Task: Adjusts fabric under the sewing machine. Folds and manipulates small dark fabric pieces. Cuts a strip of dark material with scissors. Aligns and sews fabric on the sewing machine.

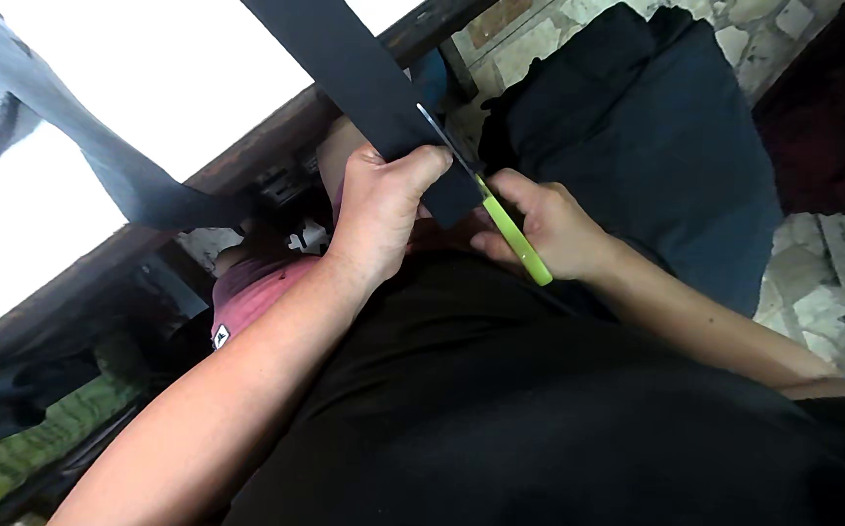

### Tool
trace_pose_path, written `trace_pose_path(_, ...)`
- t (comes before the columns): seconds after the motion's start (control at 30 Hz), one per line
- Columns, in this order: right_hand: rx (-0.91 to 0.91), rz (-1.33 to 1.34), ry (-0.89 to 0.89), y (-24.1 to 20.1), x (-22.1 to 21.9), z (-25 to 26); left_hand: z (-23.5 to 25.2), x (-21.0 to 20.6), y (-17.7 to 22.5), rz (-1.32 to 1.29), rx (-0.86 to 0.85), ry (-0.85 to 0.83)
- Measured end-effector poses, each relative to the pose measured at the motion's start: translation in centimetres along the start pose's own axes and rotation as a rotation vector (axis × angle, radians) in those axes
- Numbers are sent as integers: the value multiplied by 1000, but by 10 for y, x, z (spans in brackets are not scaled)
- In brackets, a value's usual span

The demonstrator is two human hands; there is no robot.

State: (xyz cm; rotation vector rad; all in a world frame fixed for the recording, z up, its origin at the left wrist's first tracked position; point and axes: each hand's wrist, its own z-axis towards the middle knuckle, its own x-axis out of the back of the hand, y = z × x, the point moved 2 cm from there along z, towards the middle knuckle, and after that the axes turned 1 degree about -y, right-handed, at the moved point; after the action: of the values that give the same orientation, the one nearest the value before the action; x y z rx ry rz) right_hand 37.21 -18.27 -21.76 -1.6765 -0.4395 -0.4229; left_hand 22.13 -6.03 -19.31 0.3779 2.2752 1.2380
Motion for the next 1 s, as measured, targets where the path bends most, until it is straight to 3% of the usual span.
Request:
trace_pose_path(0.23,71,-16,38,2,-1,1,-1,1,0,8,11,-39)
trace_pose_path(0.5,3,-25,-31,-2,3,4,1,0,4,17,-9,-40)
trace_pose_path(1.0,35,-7,19,2,-2,3,1,1,2,-12,29,-56)
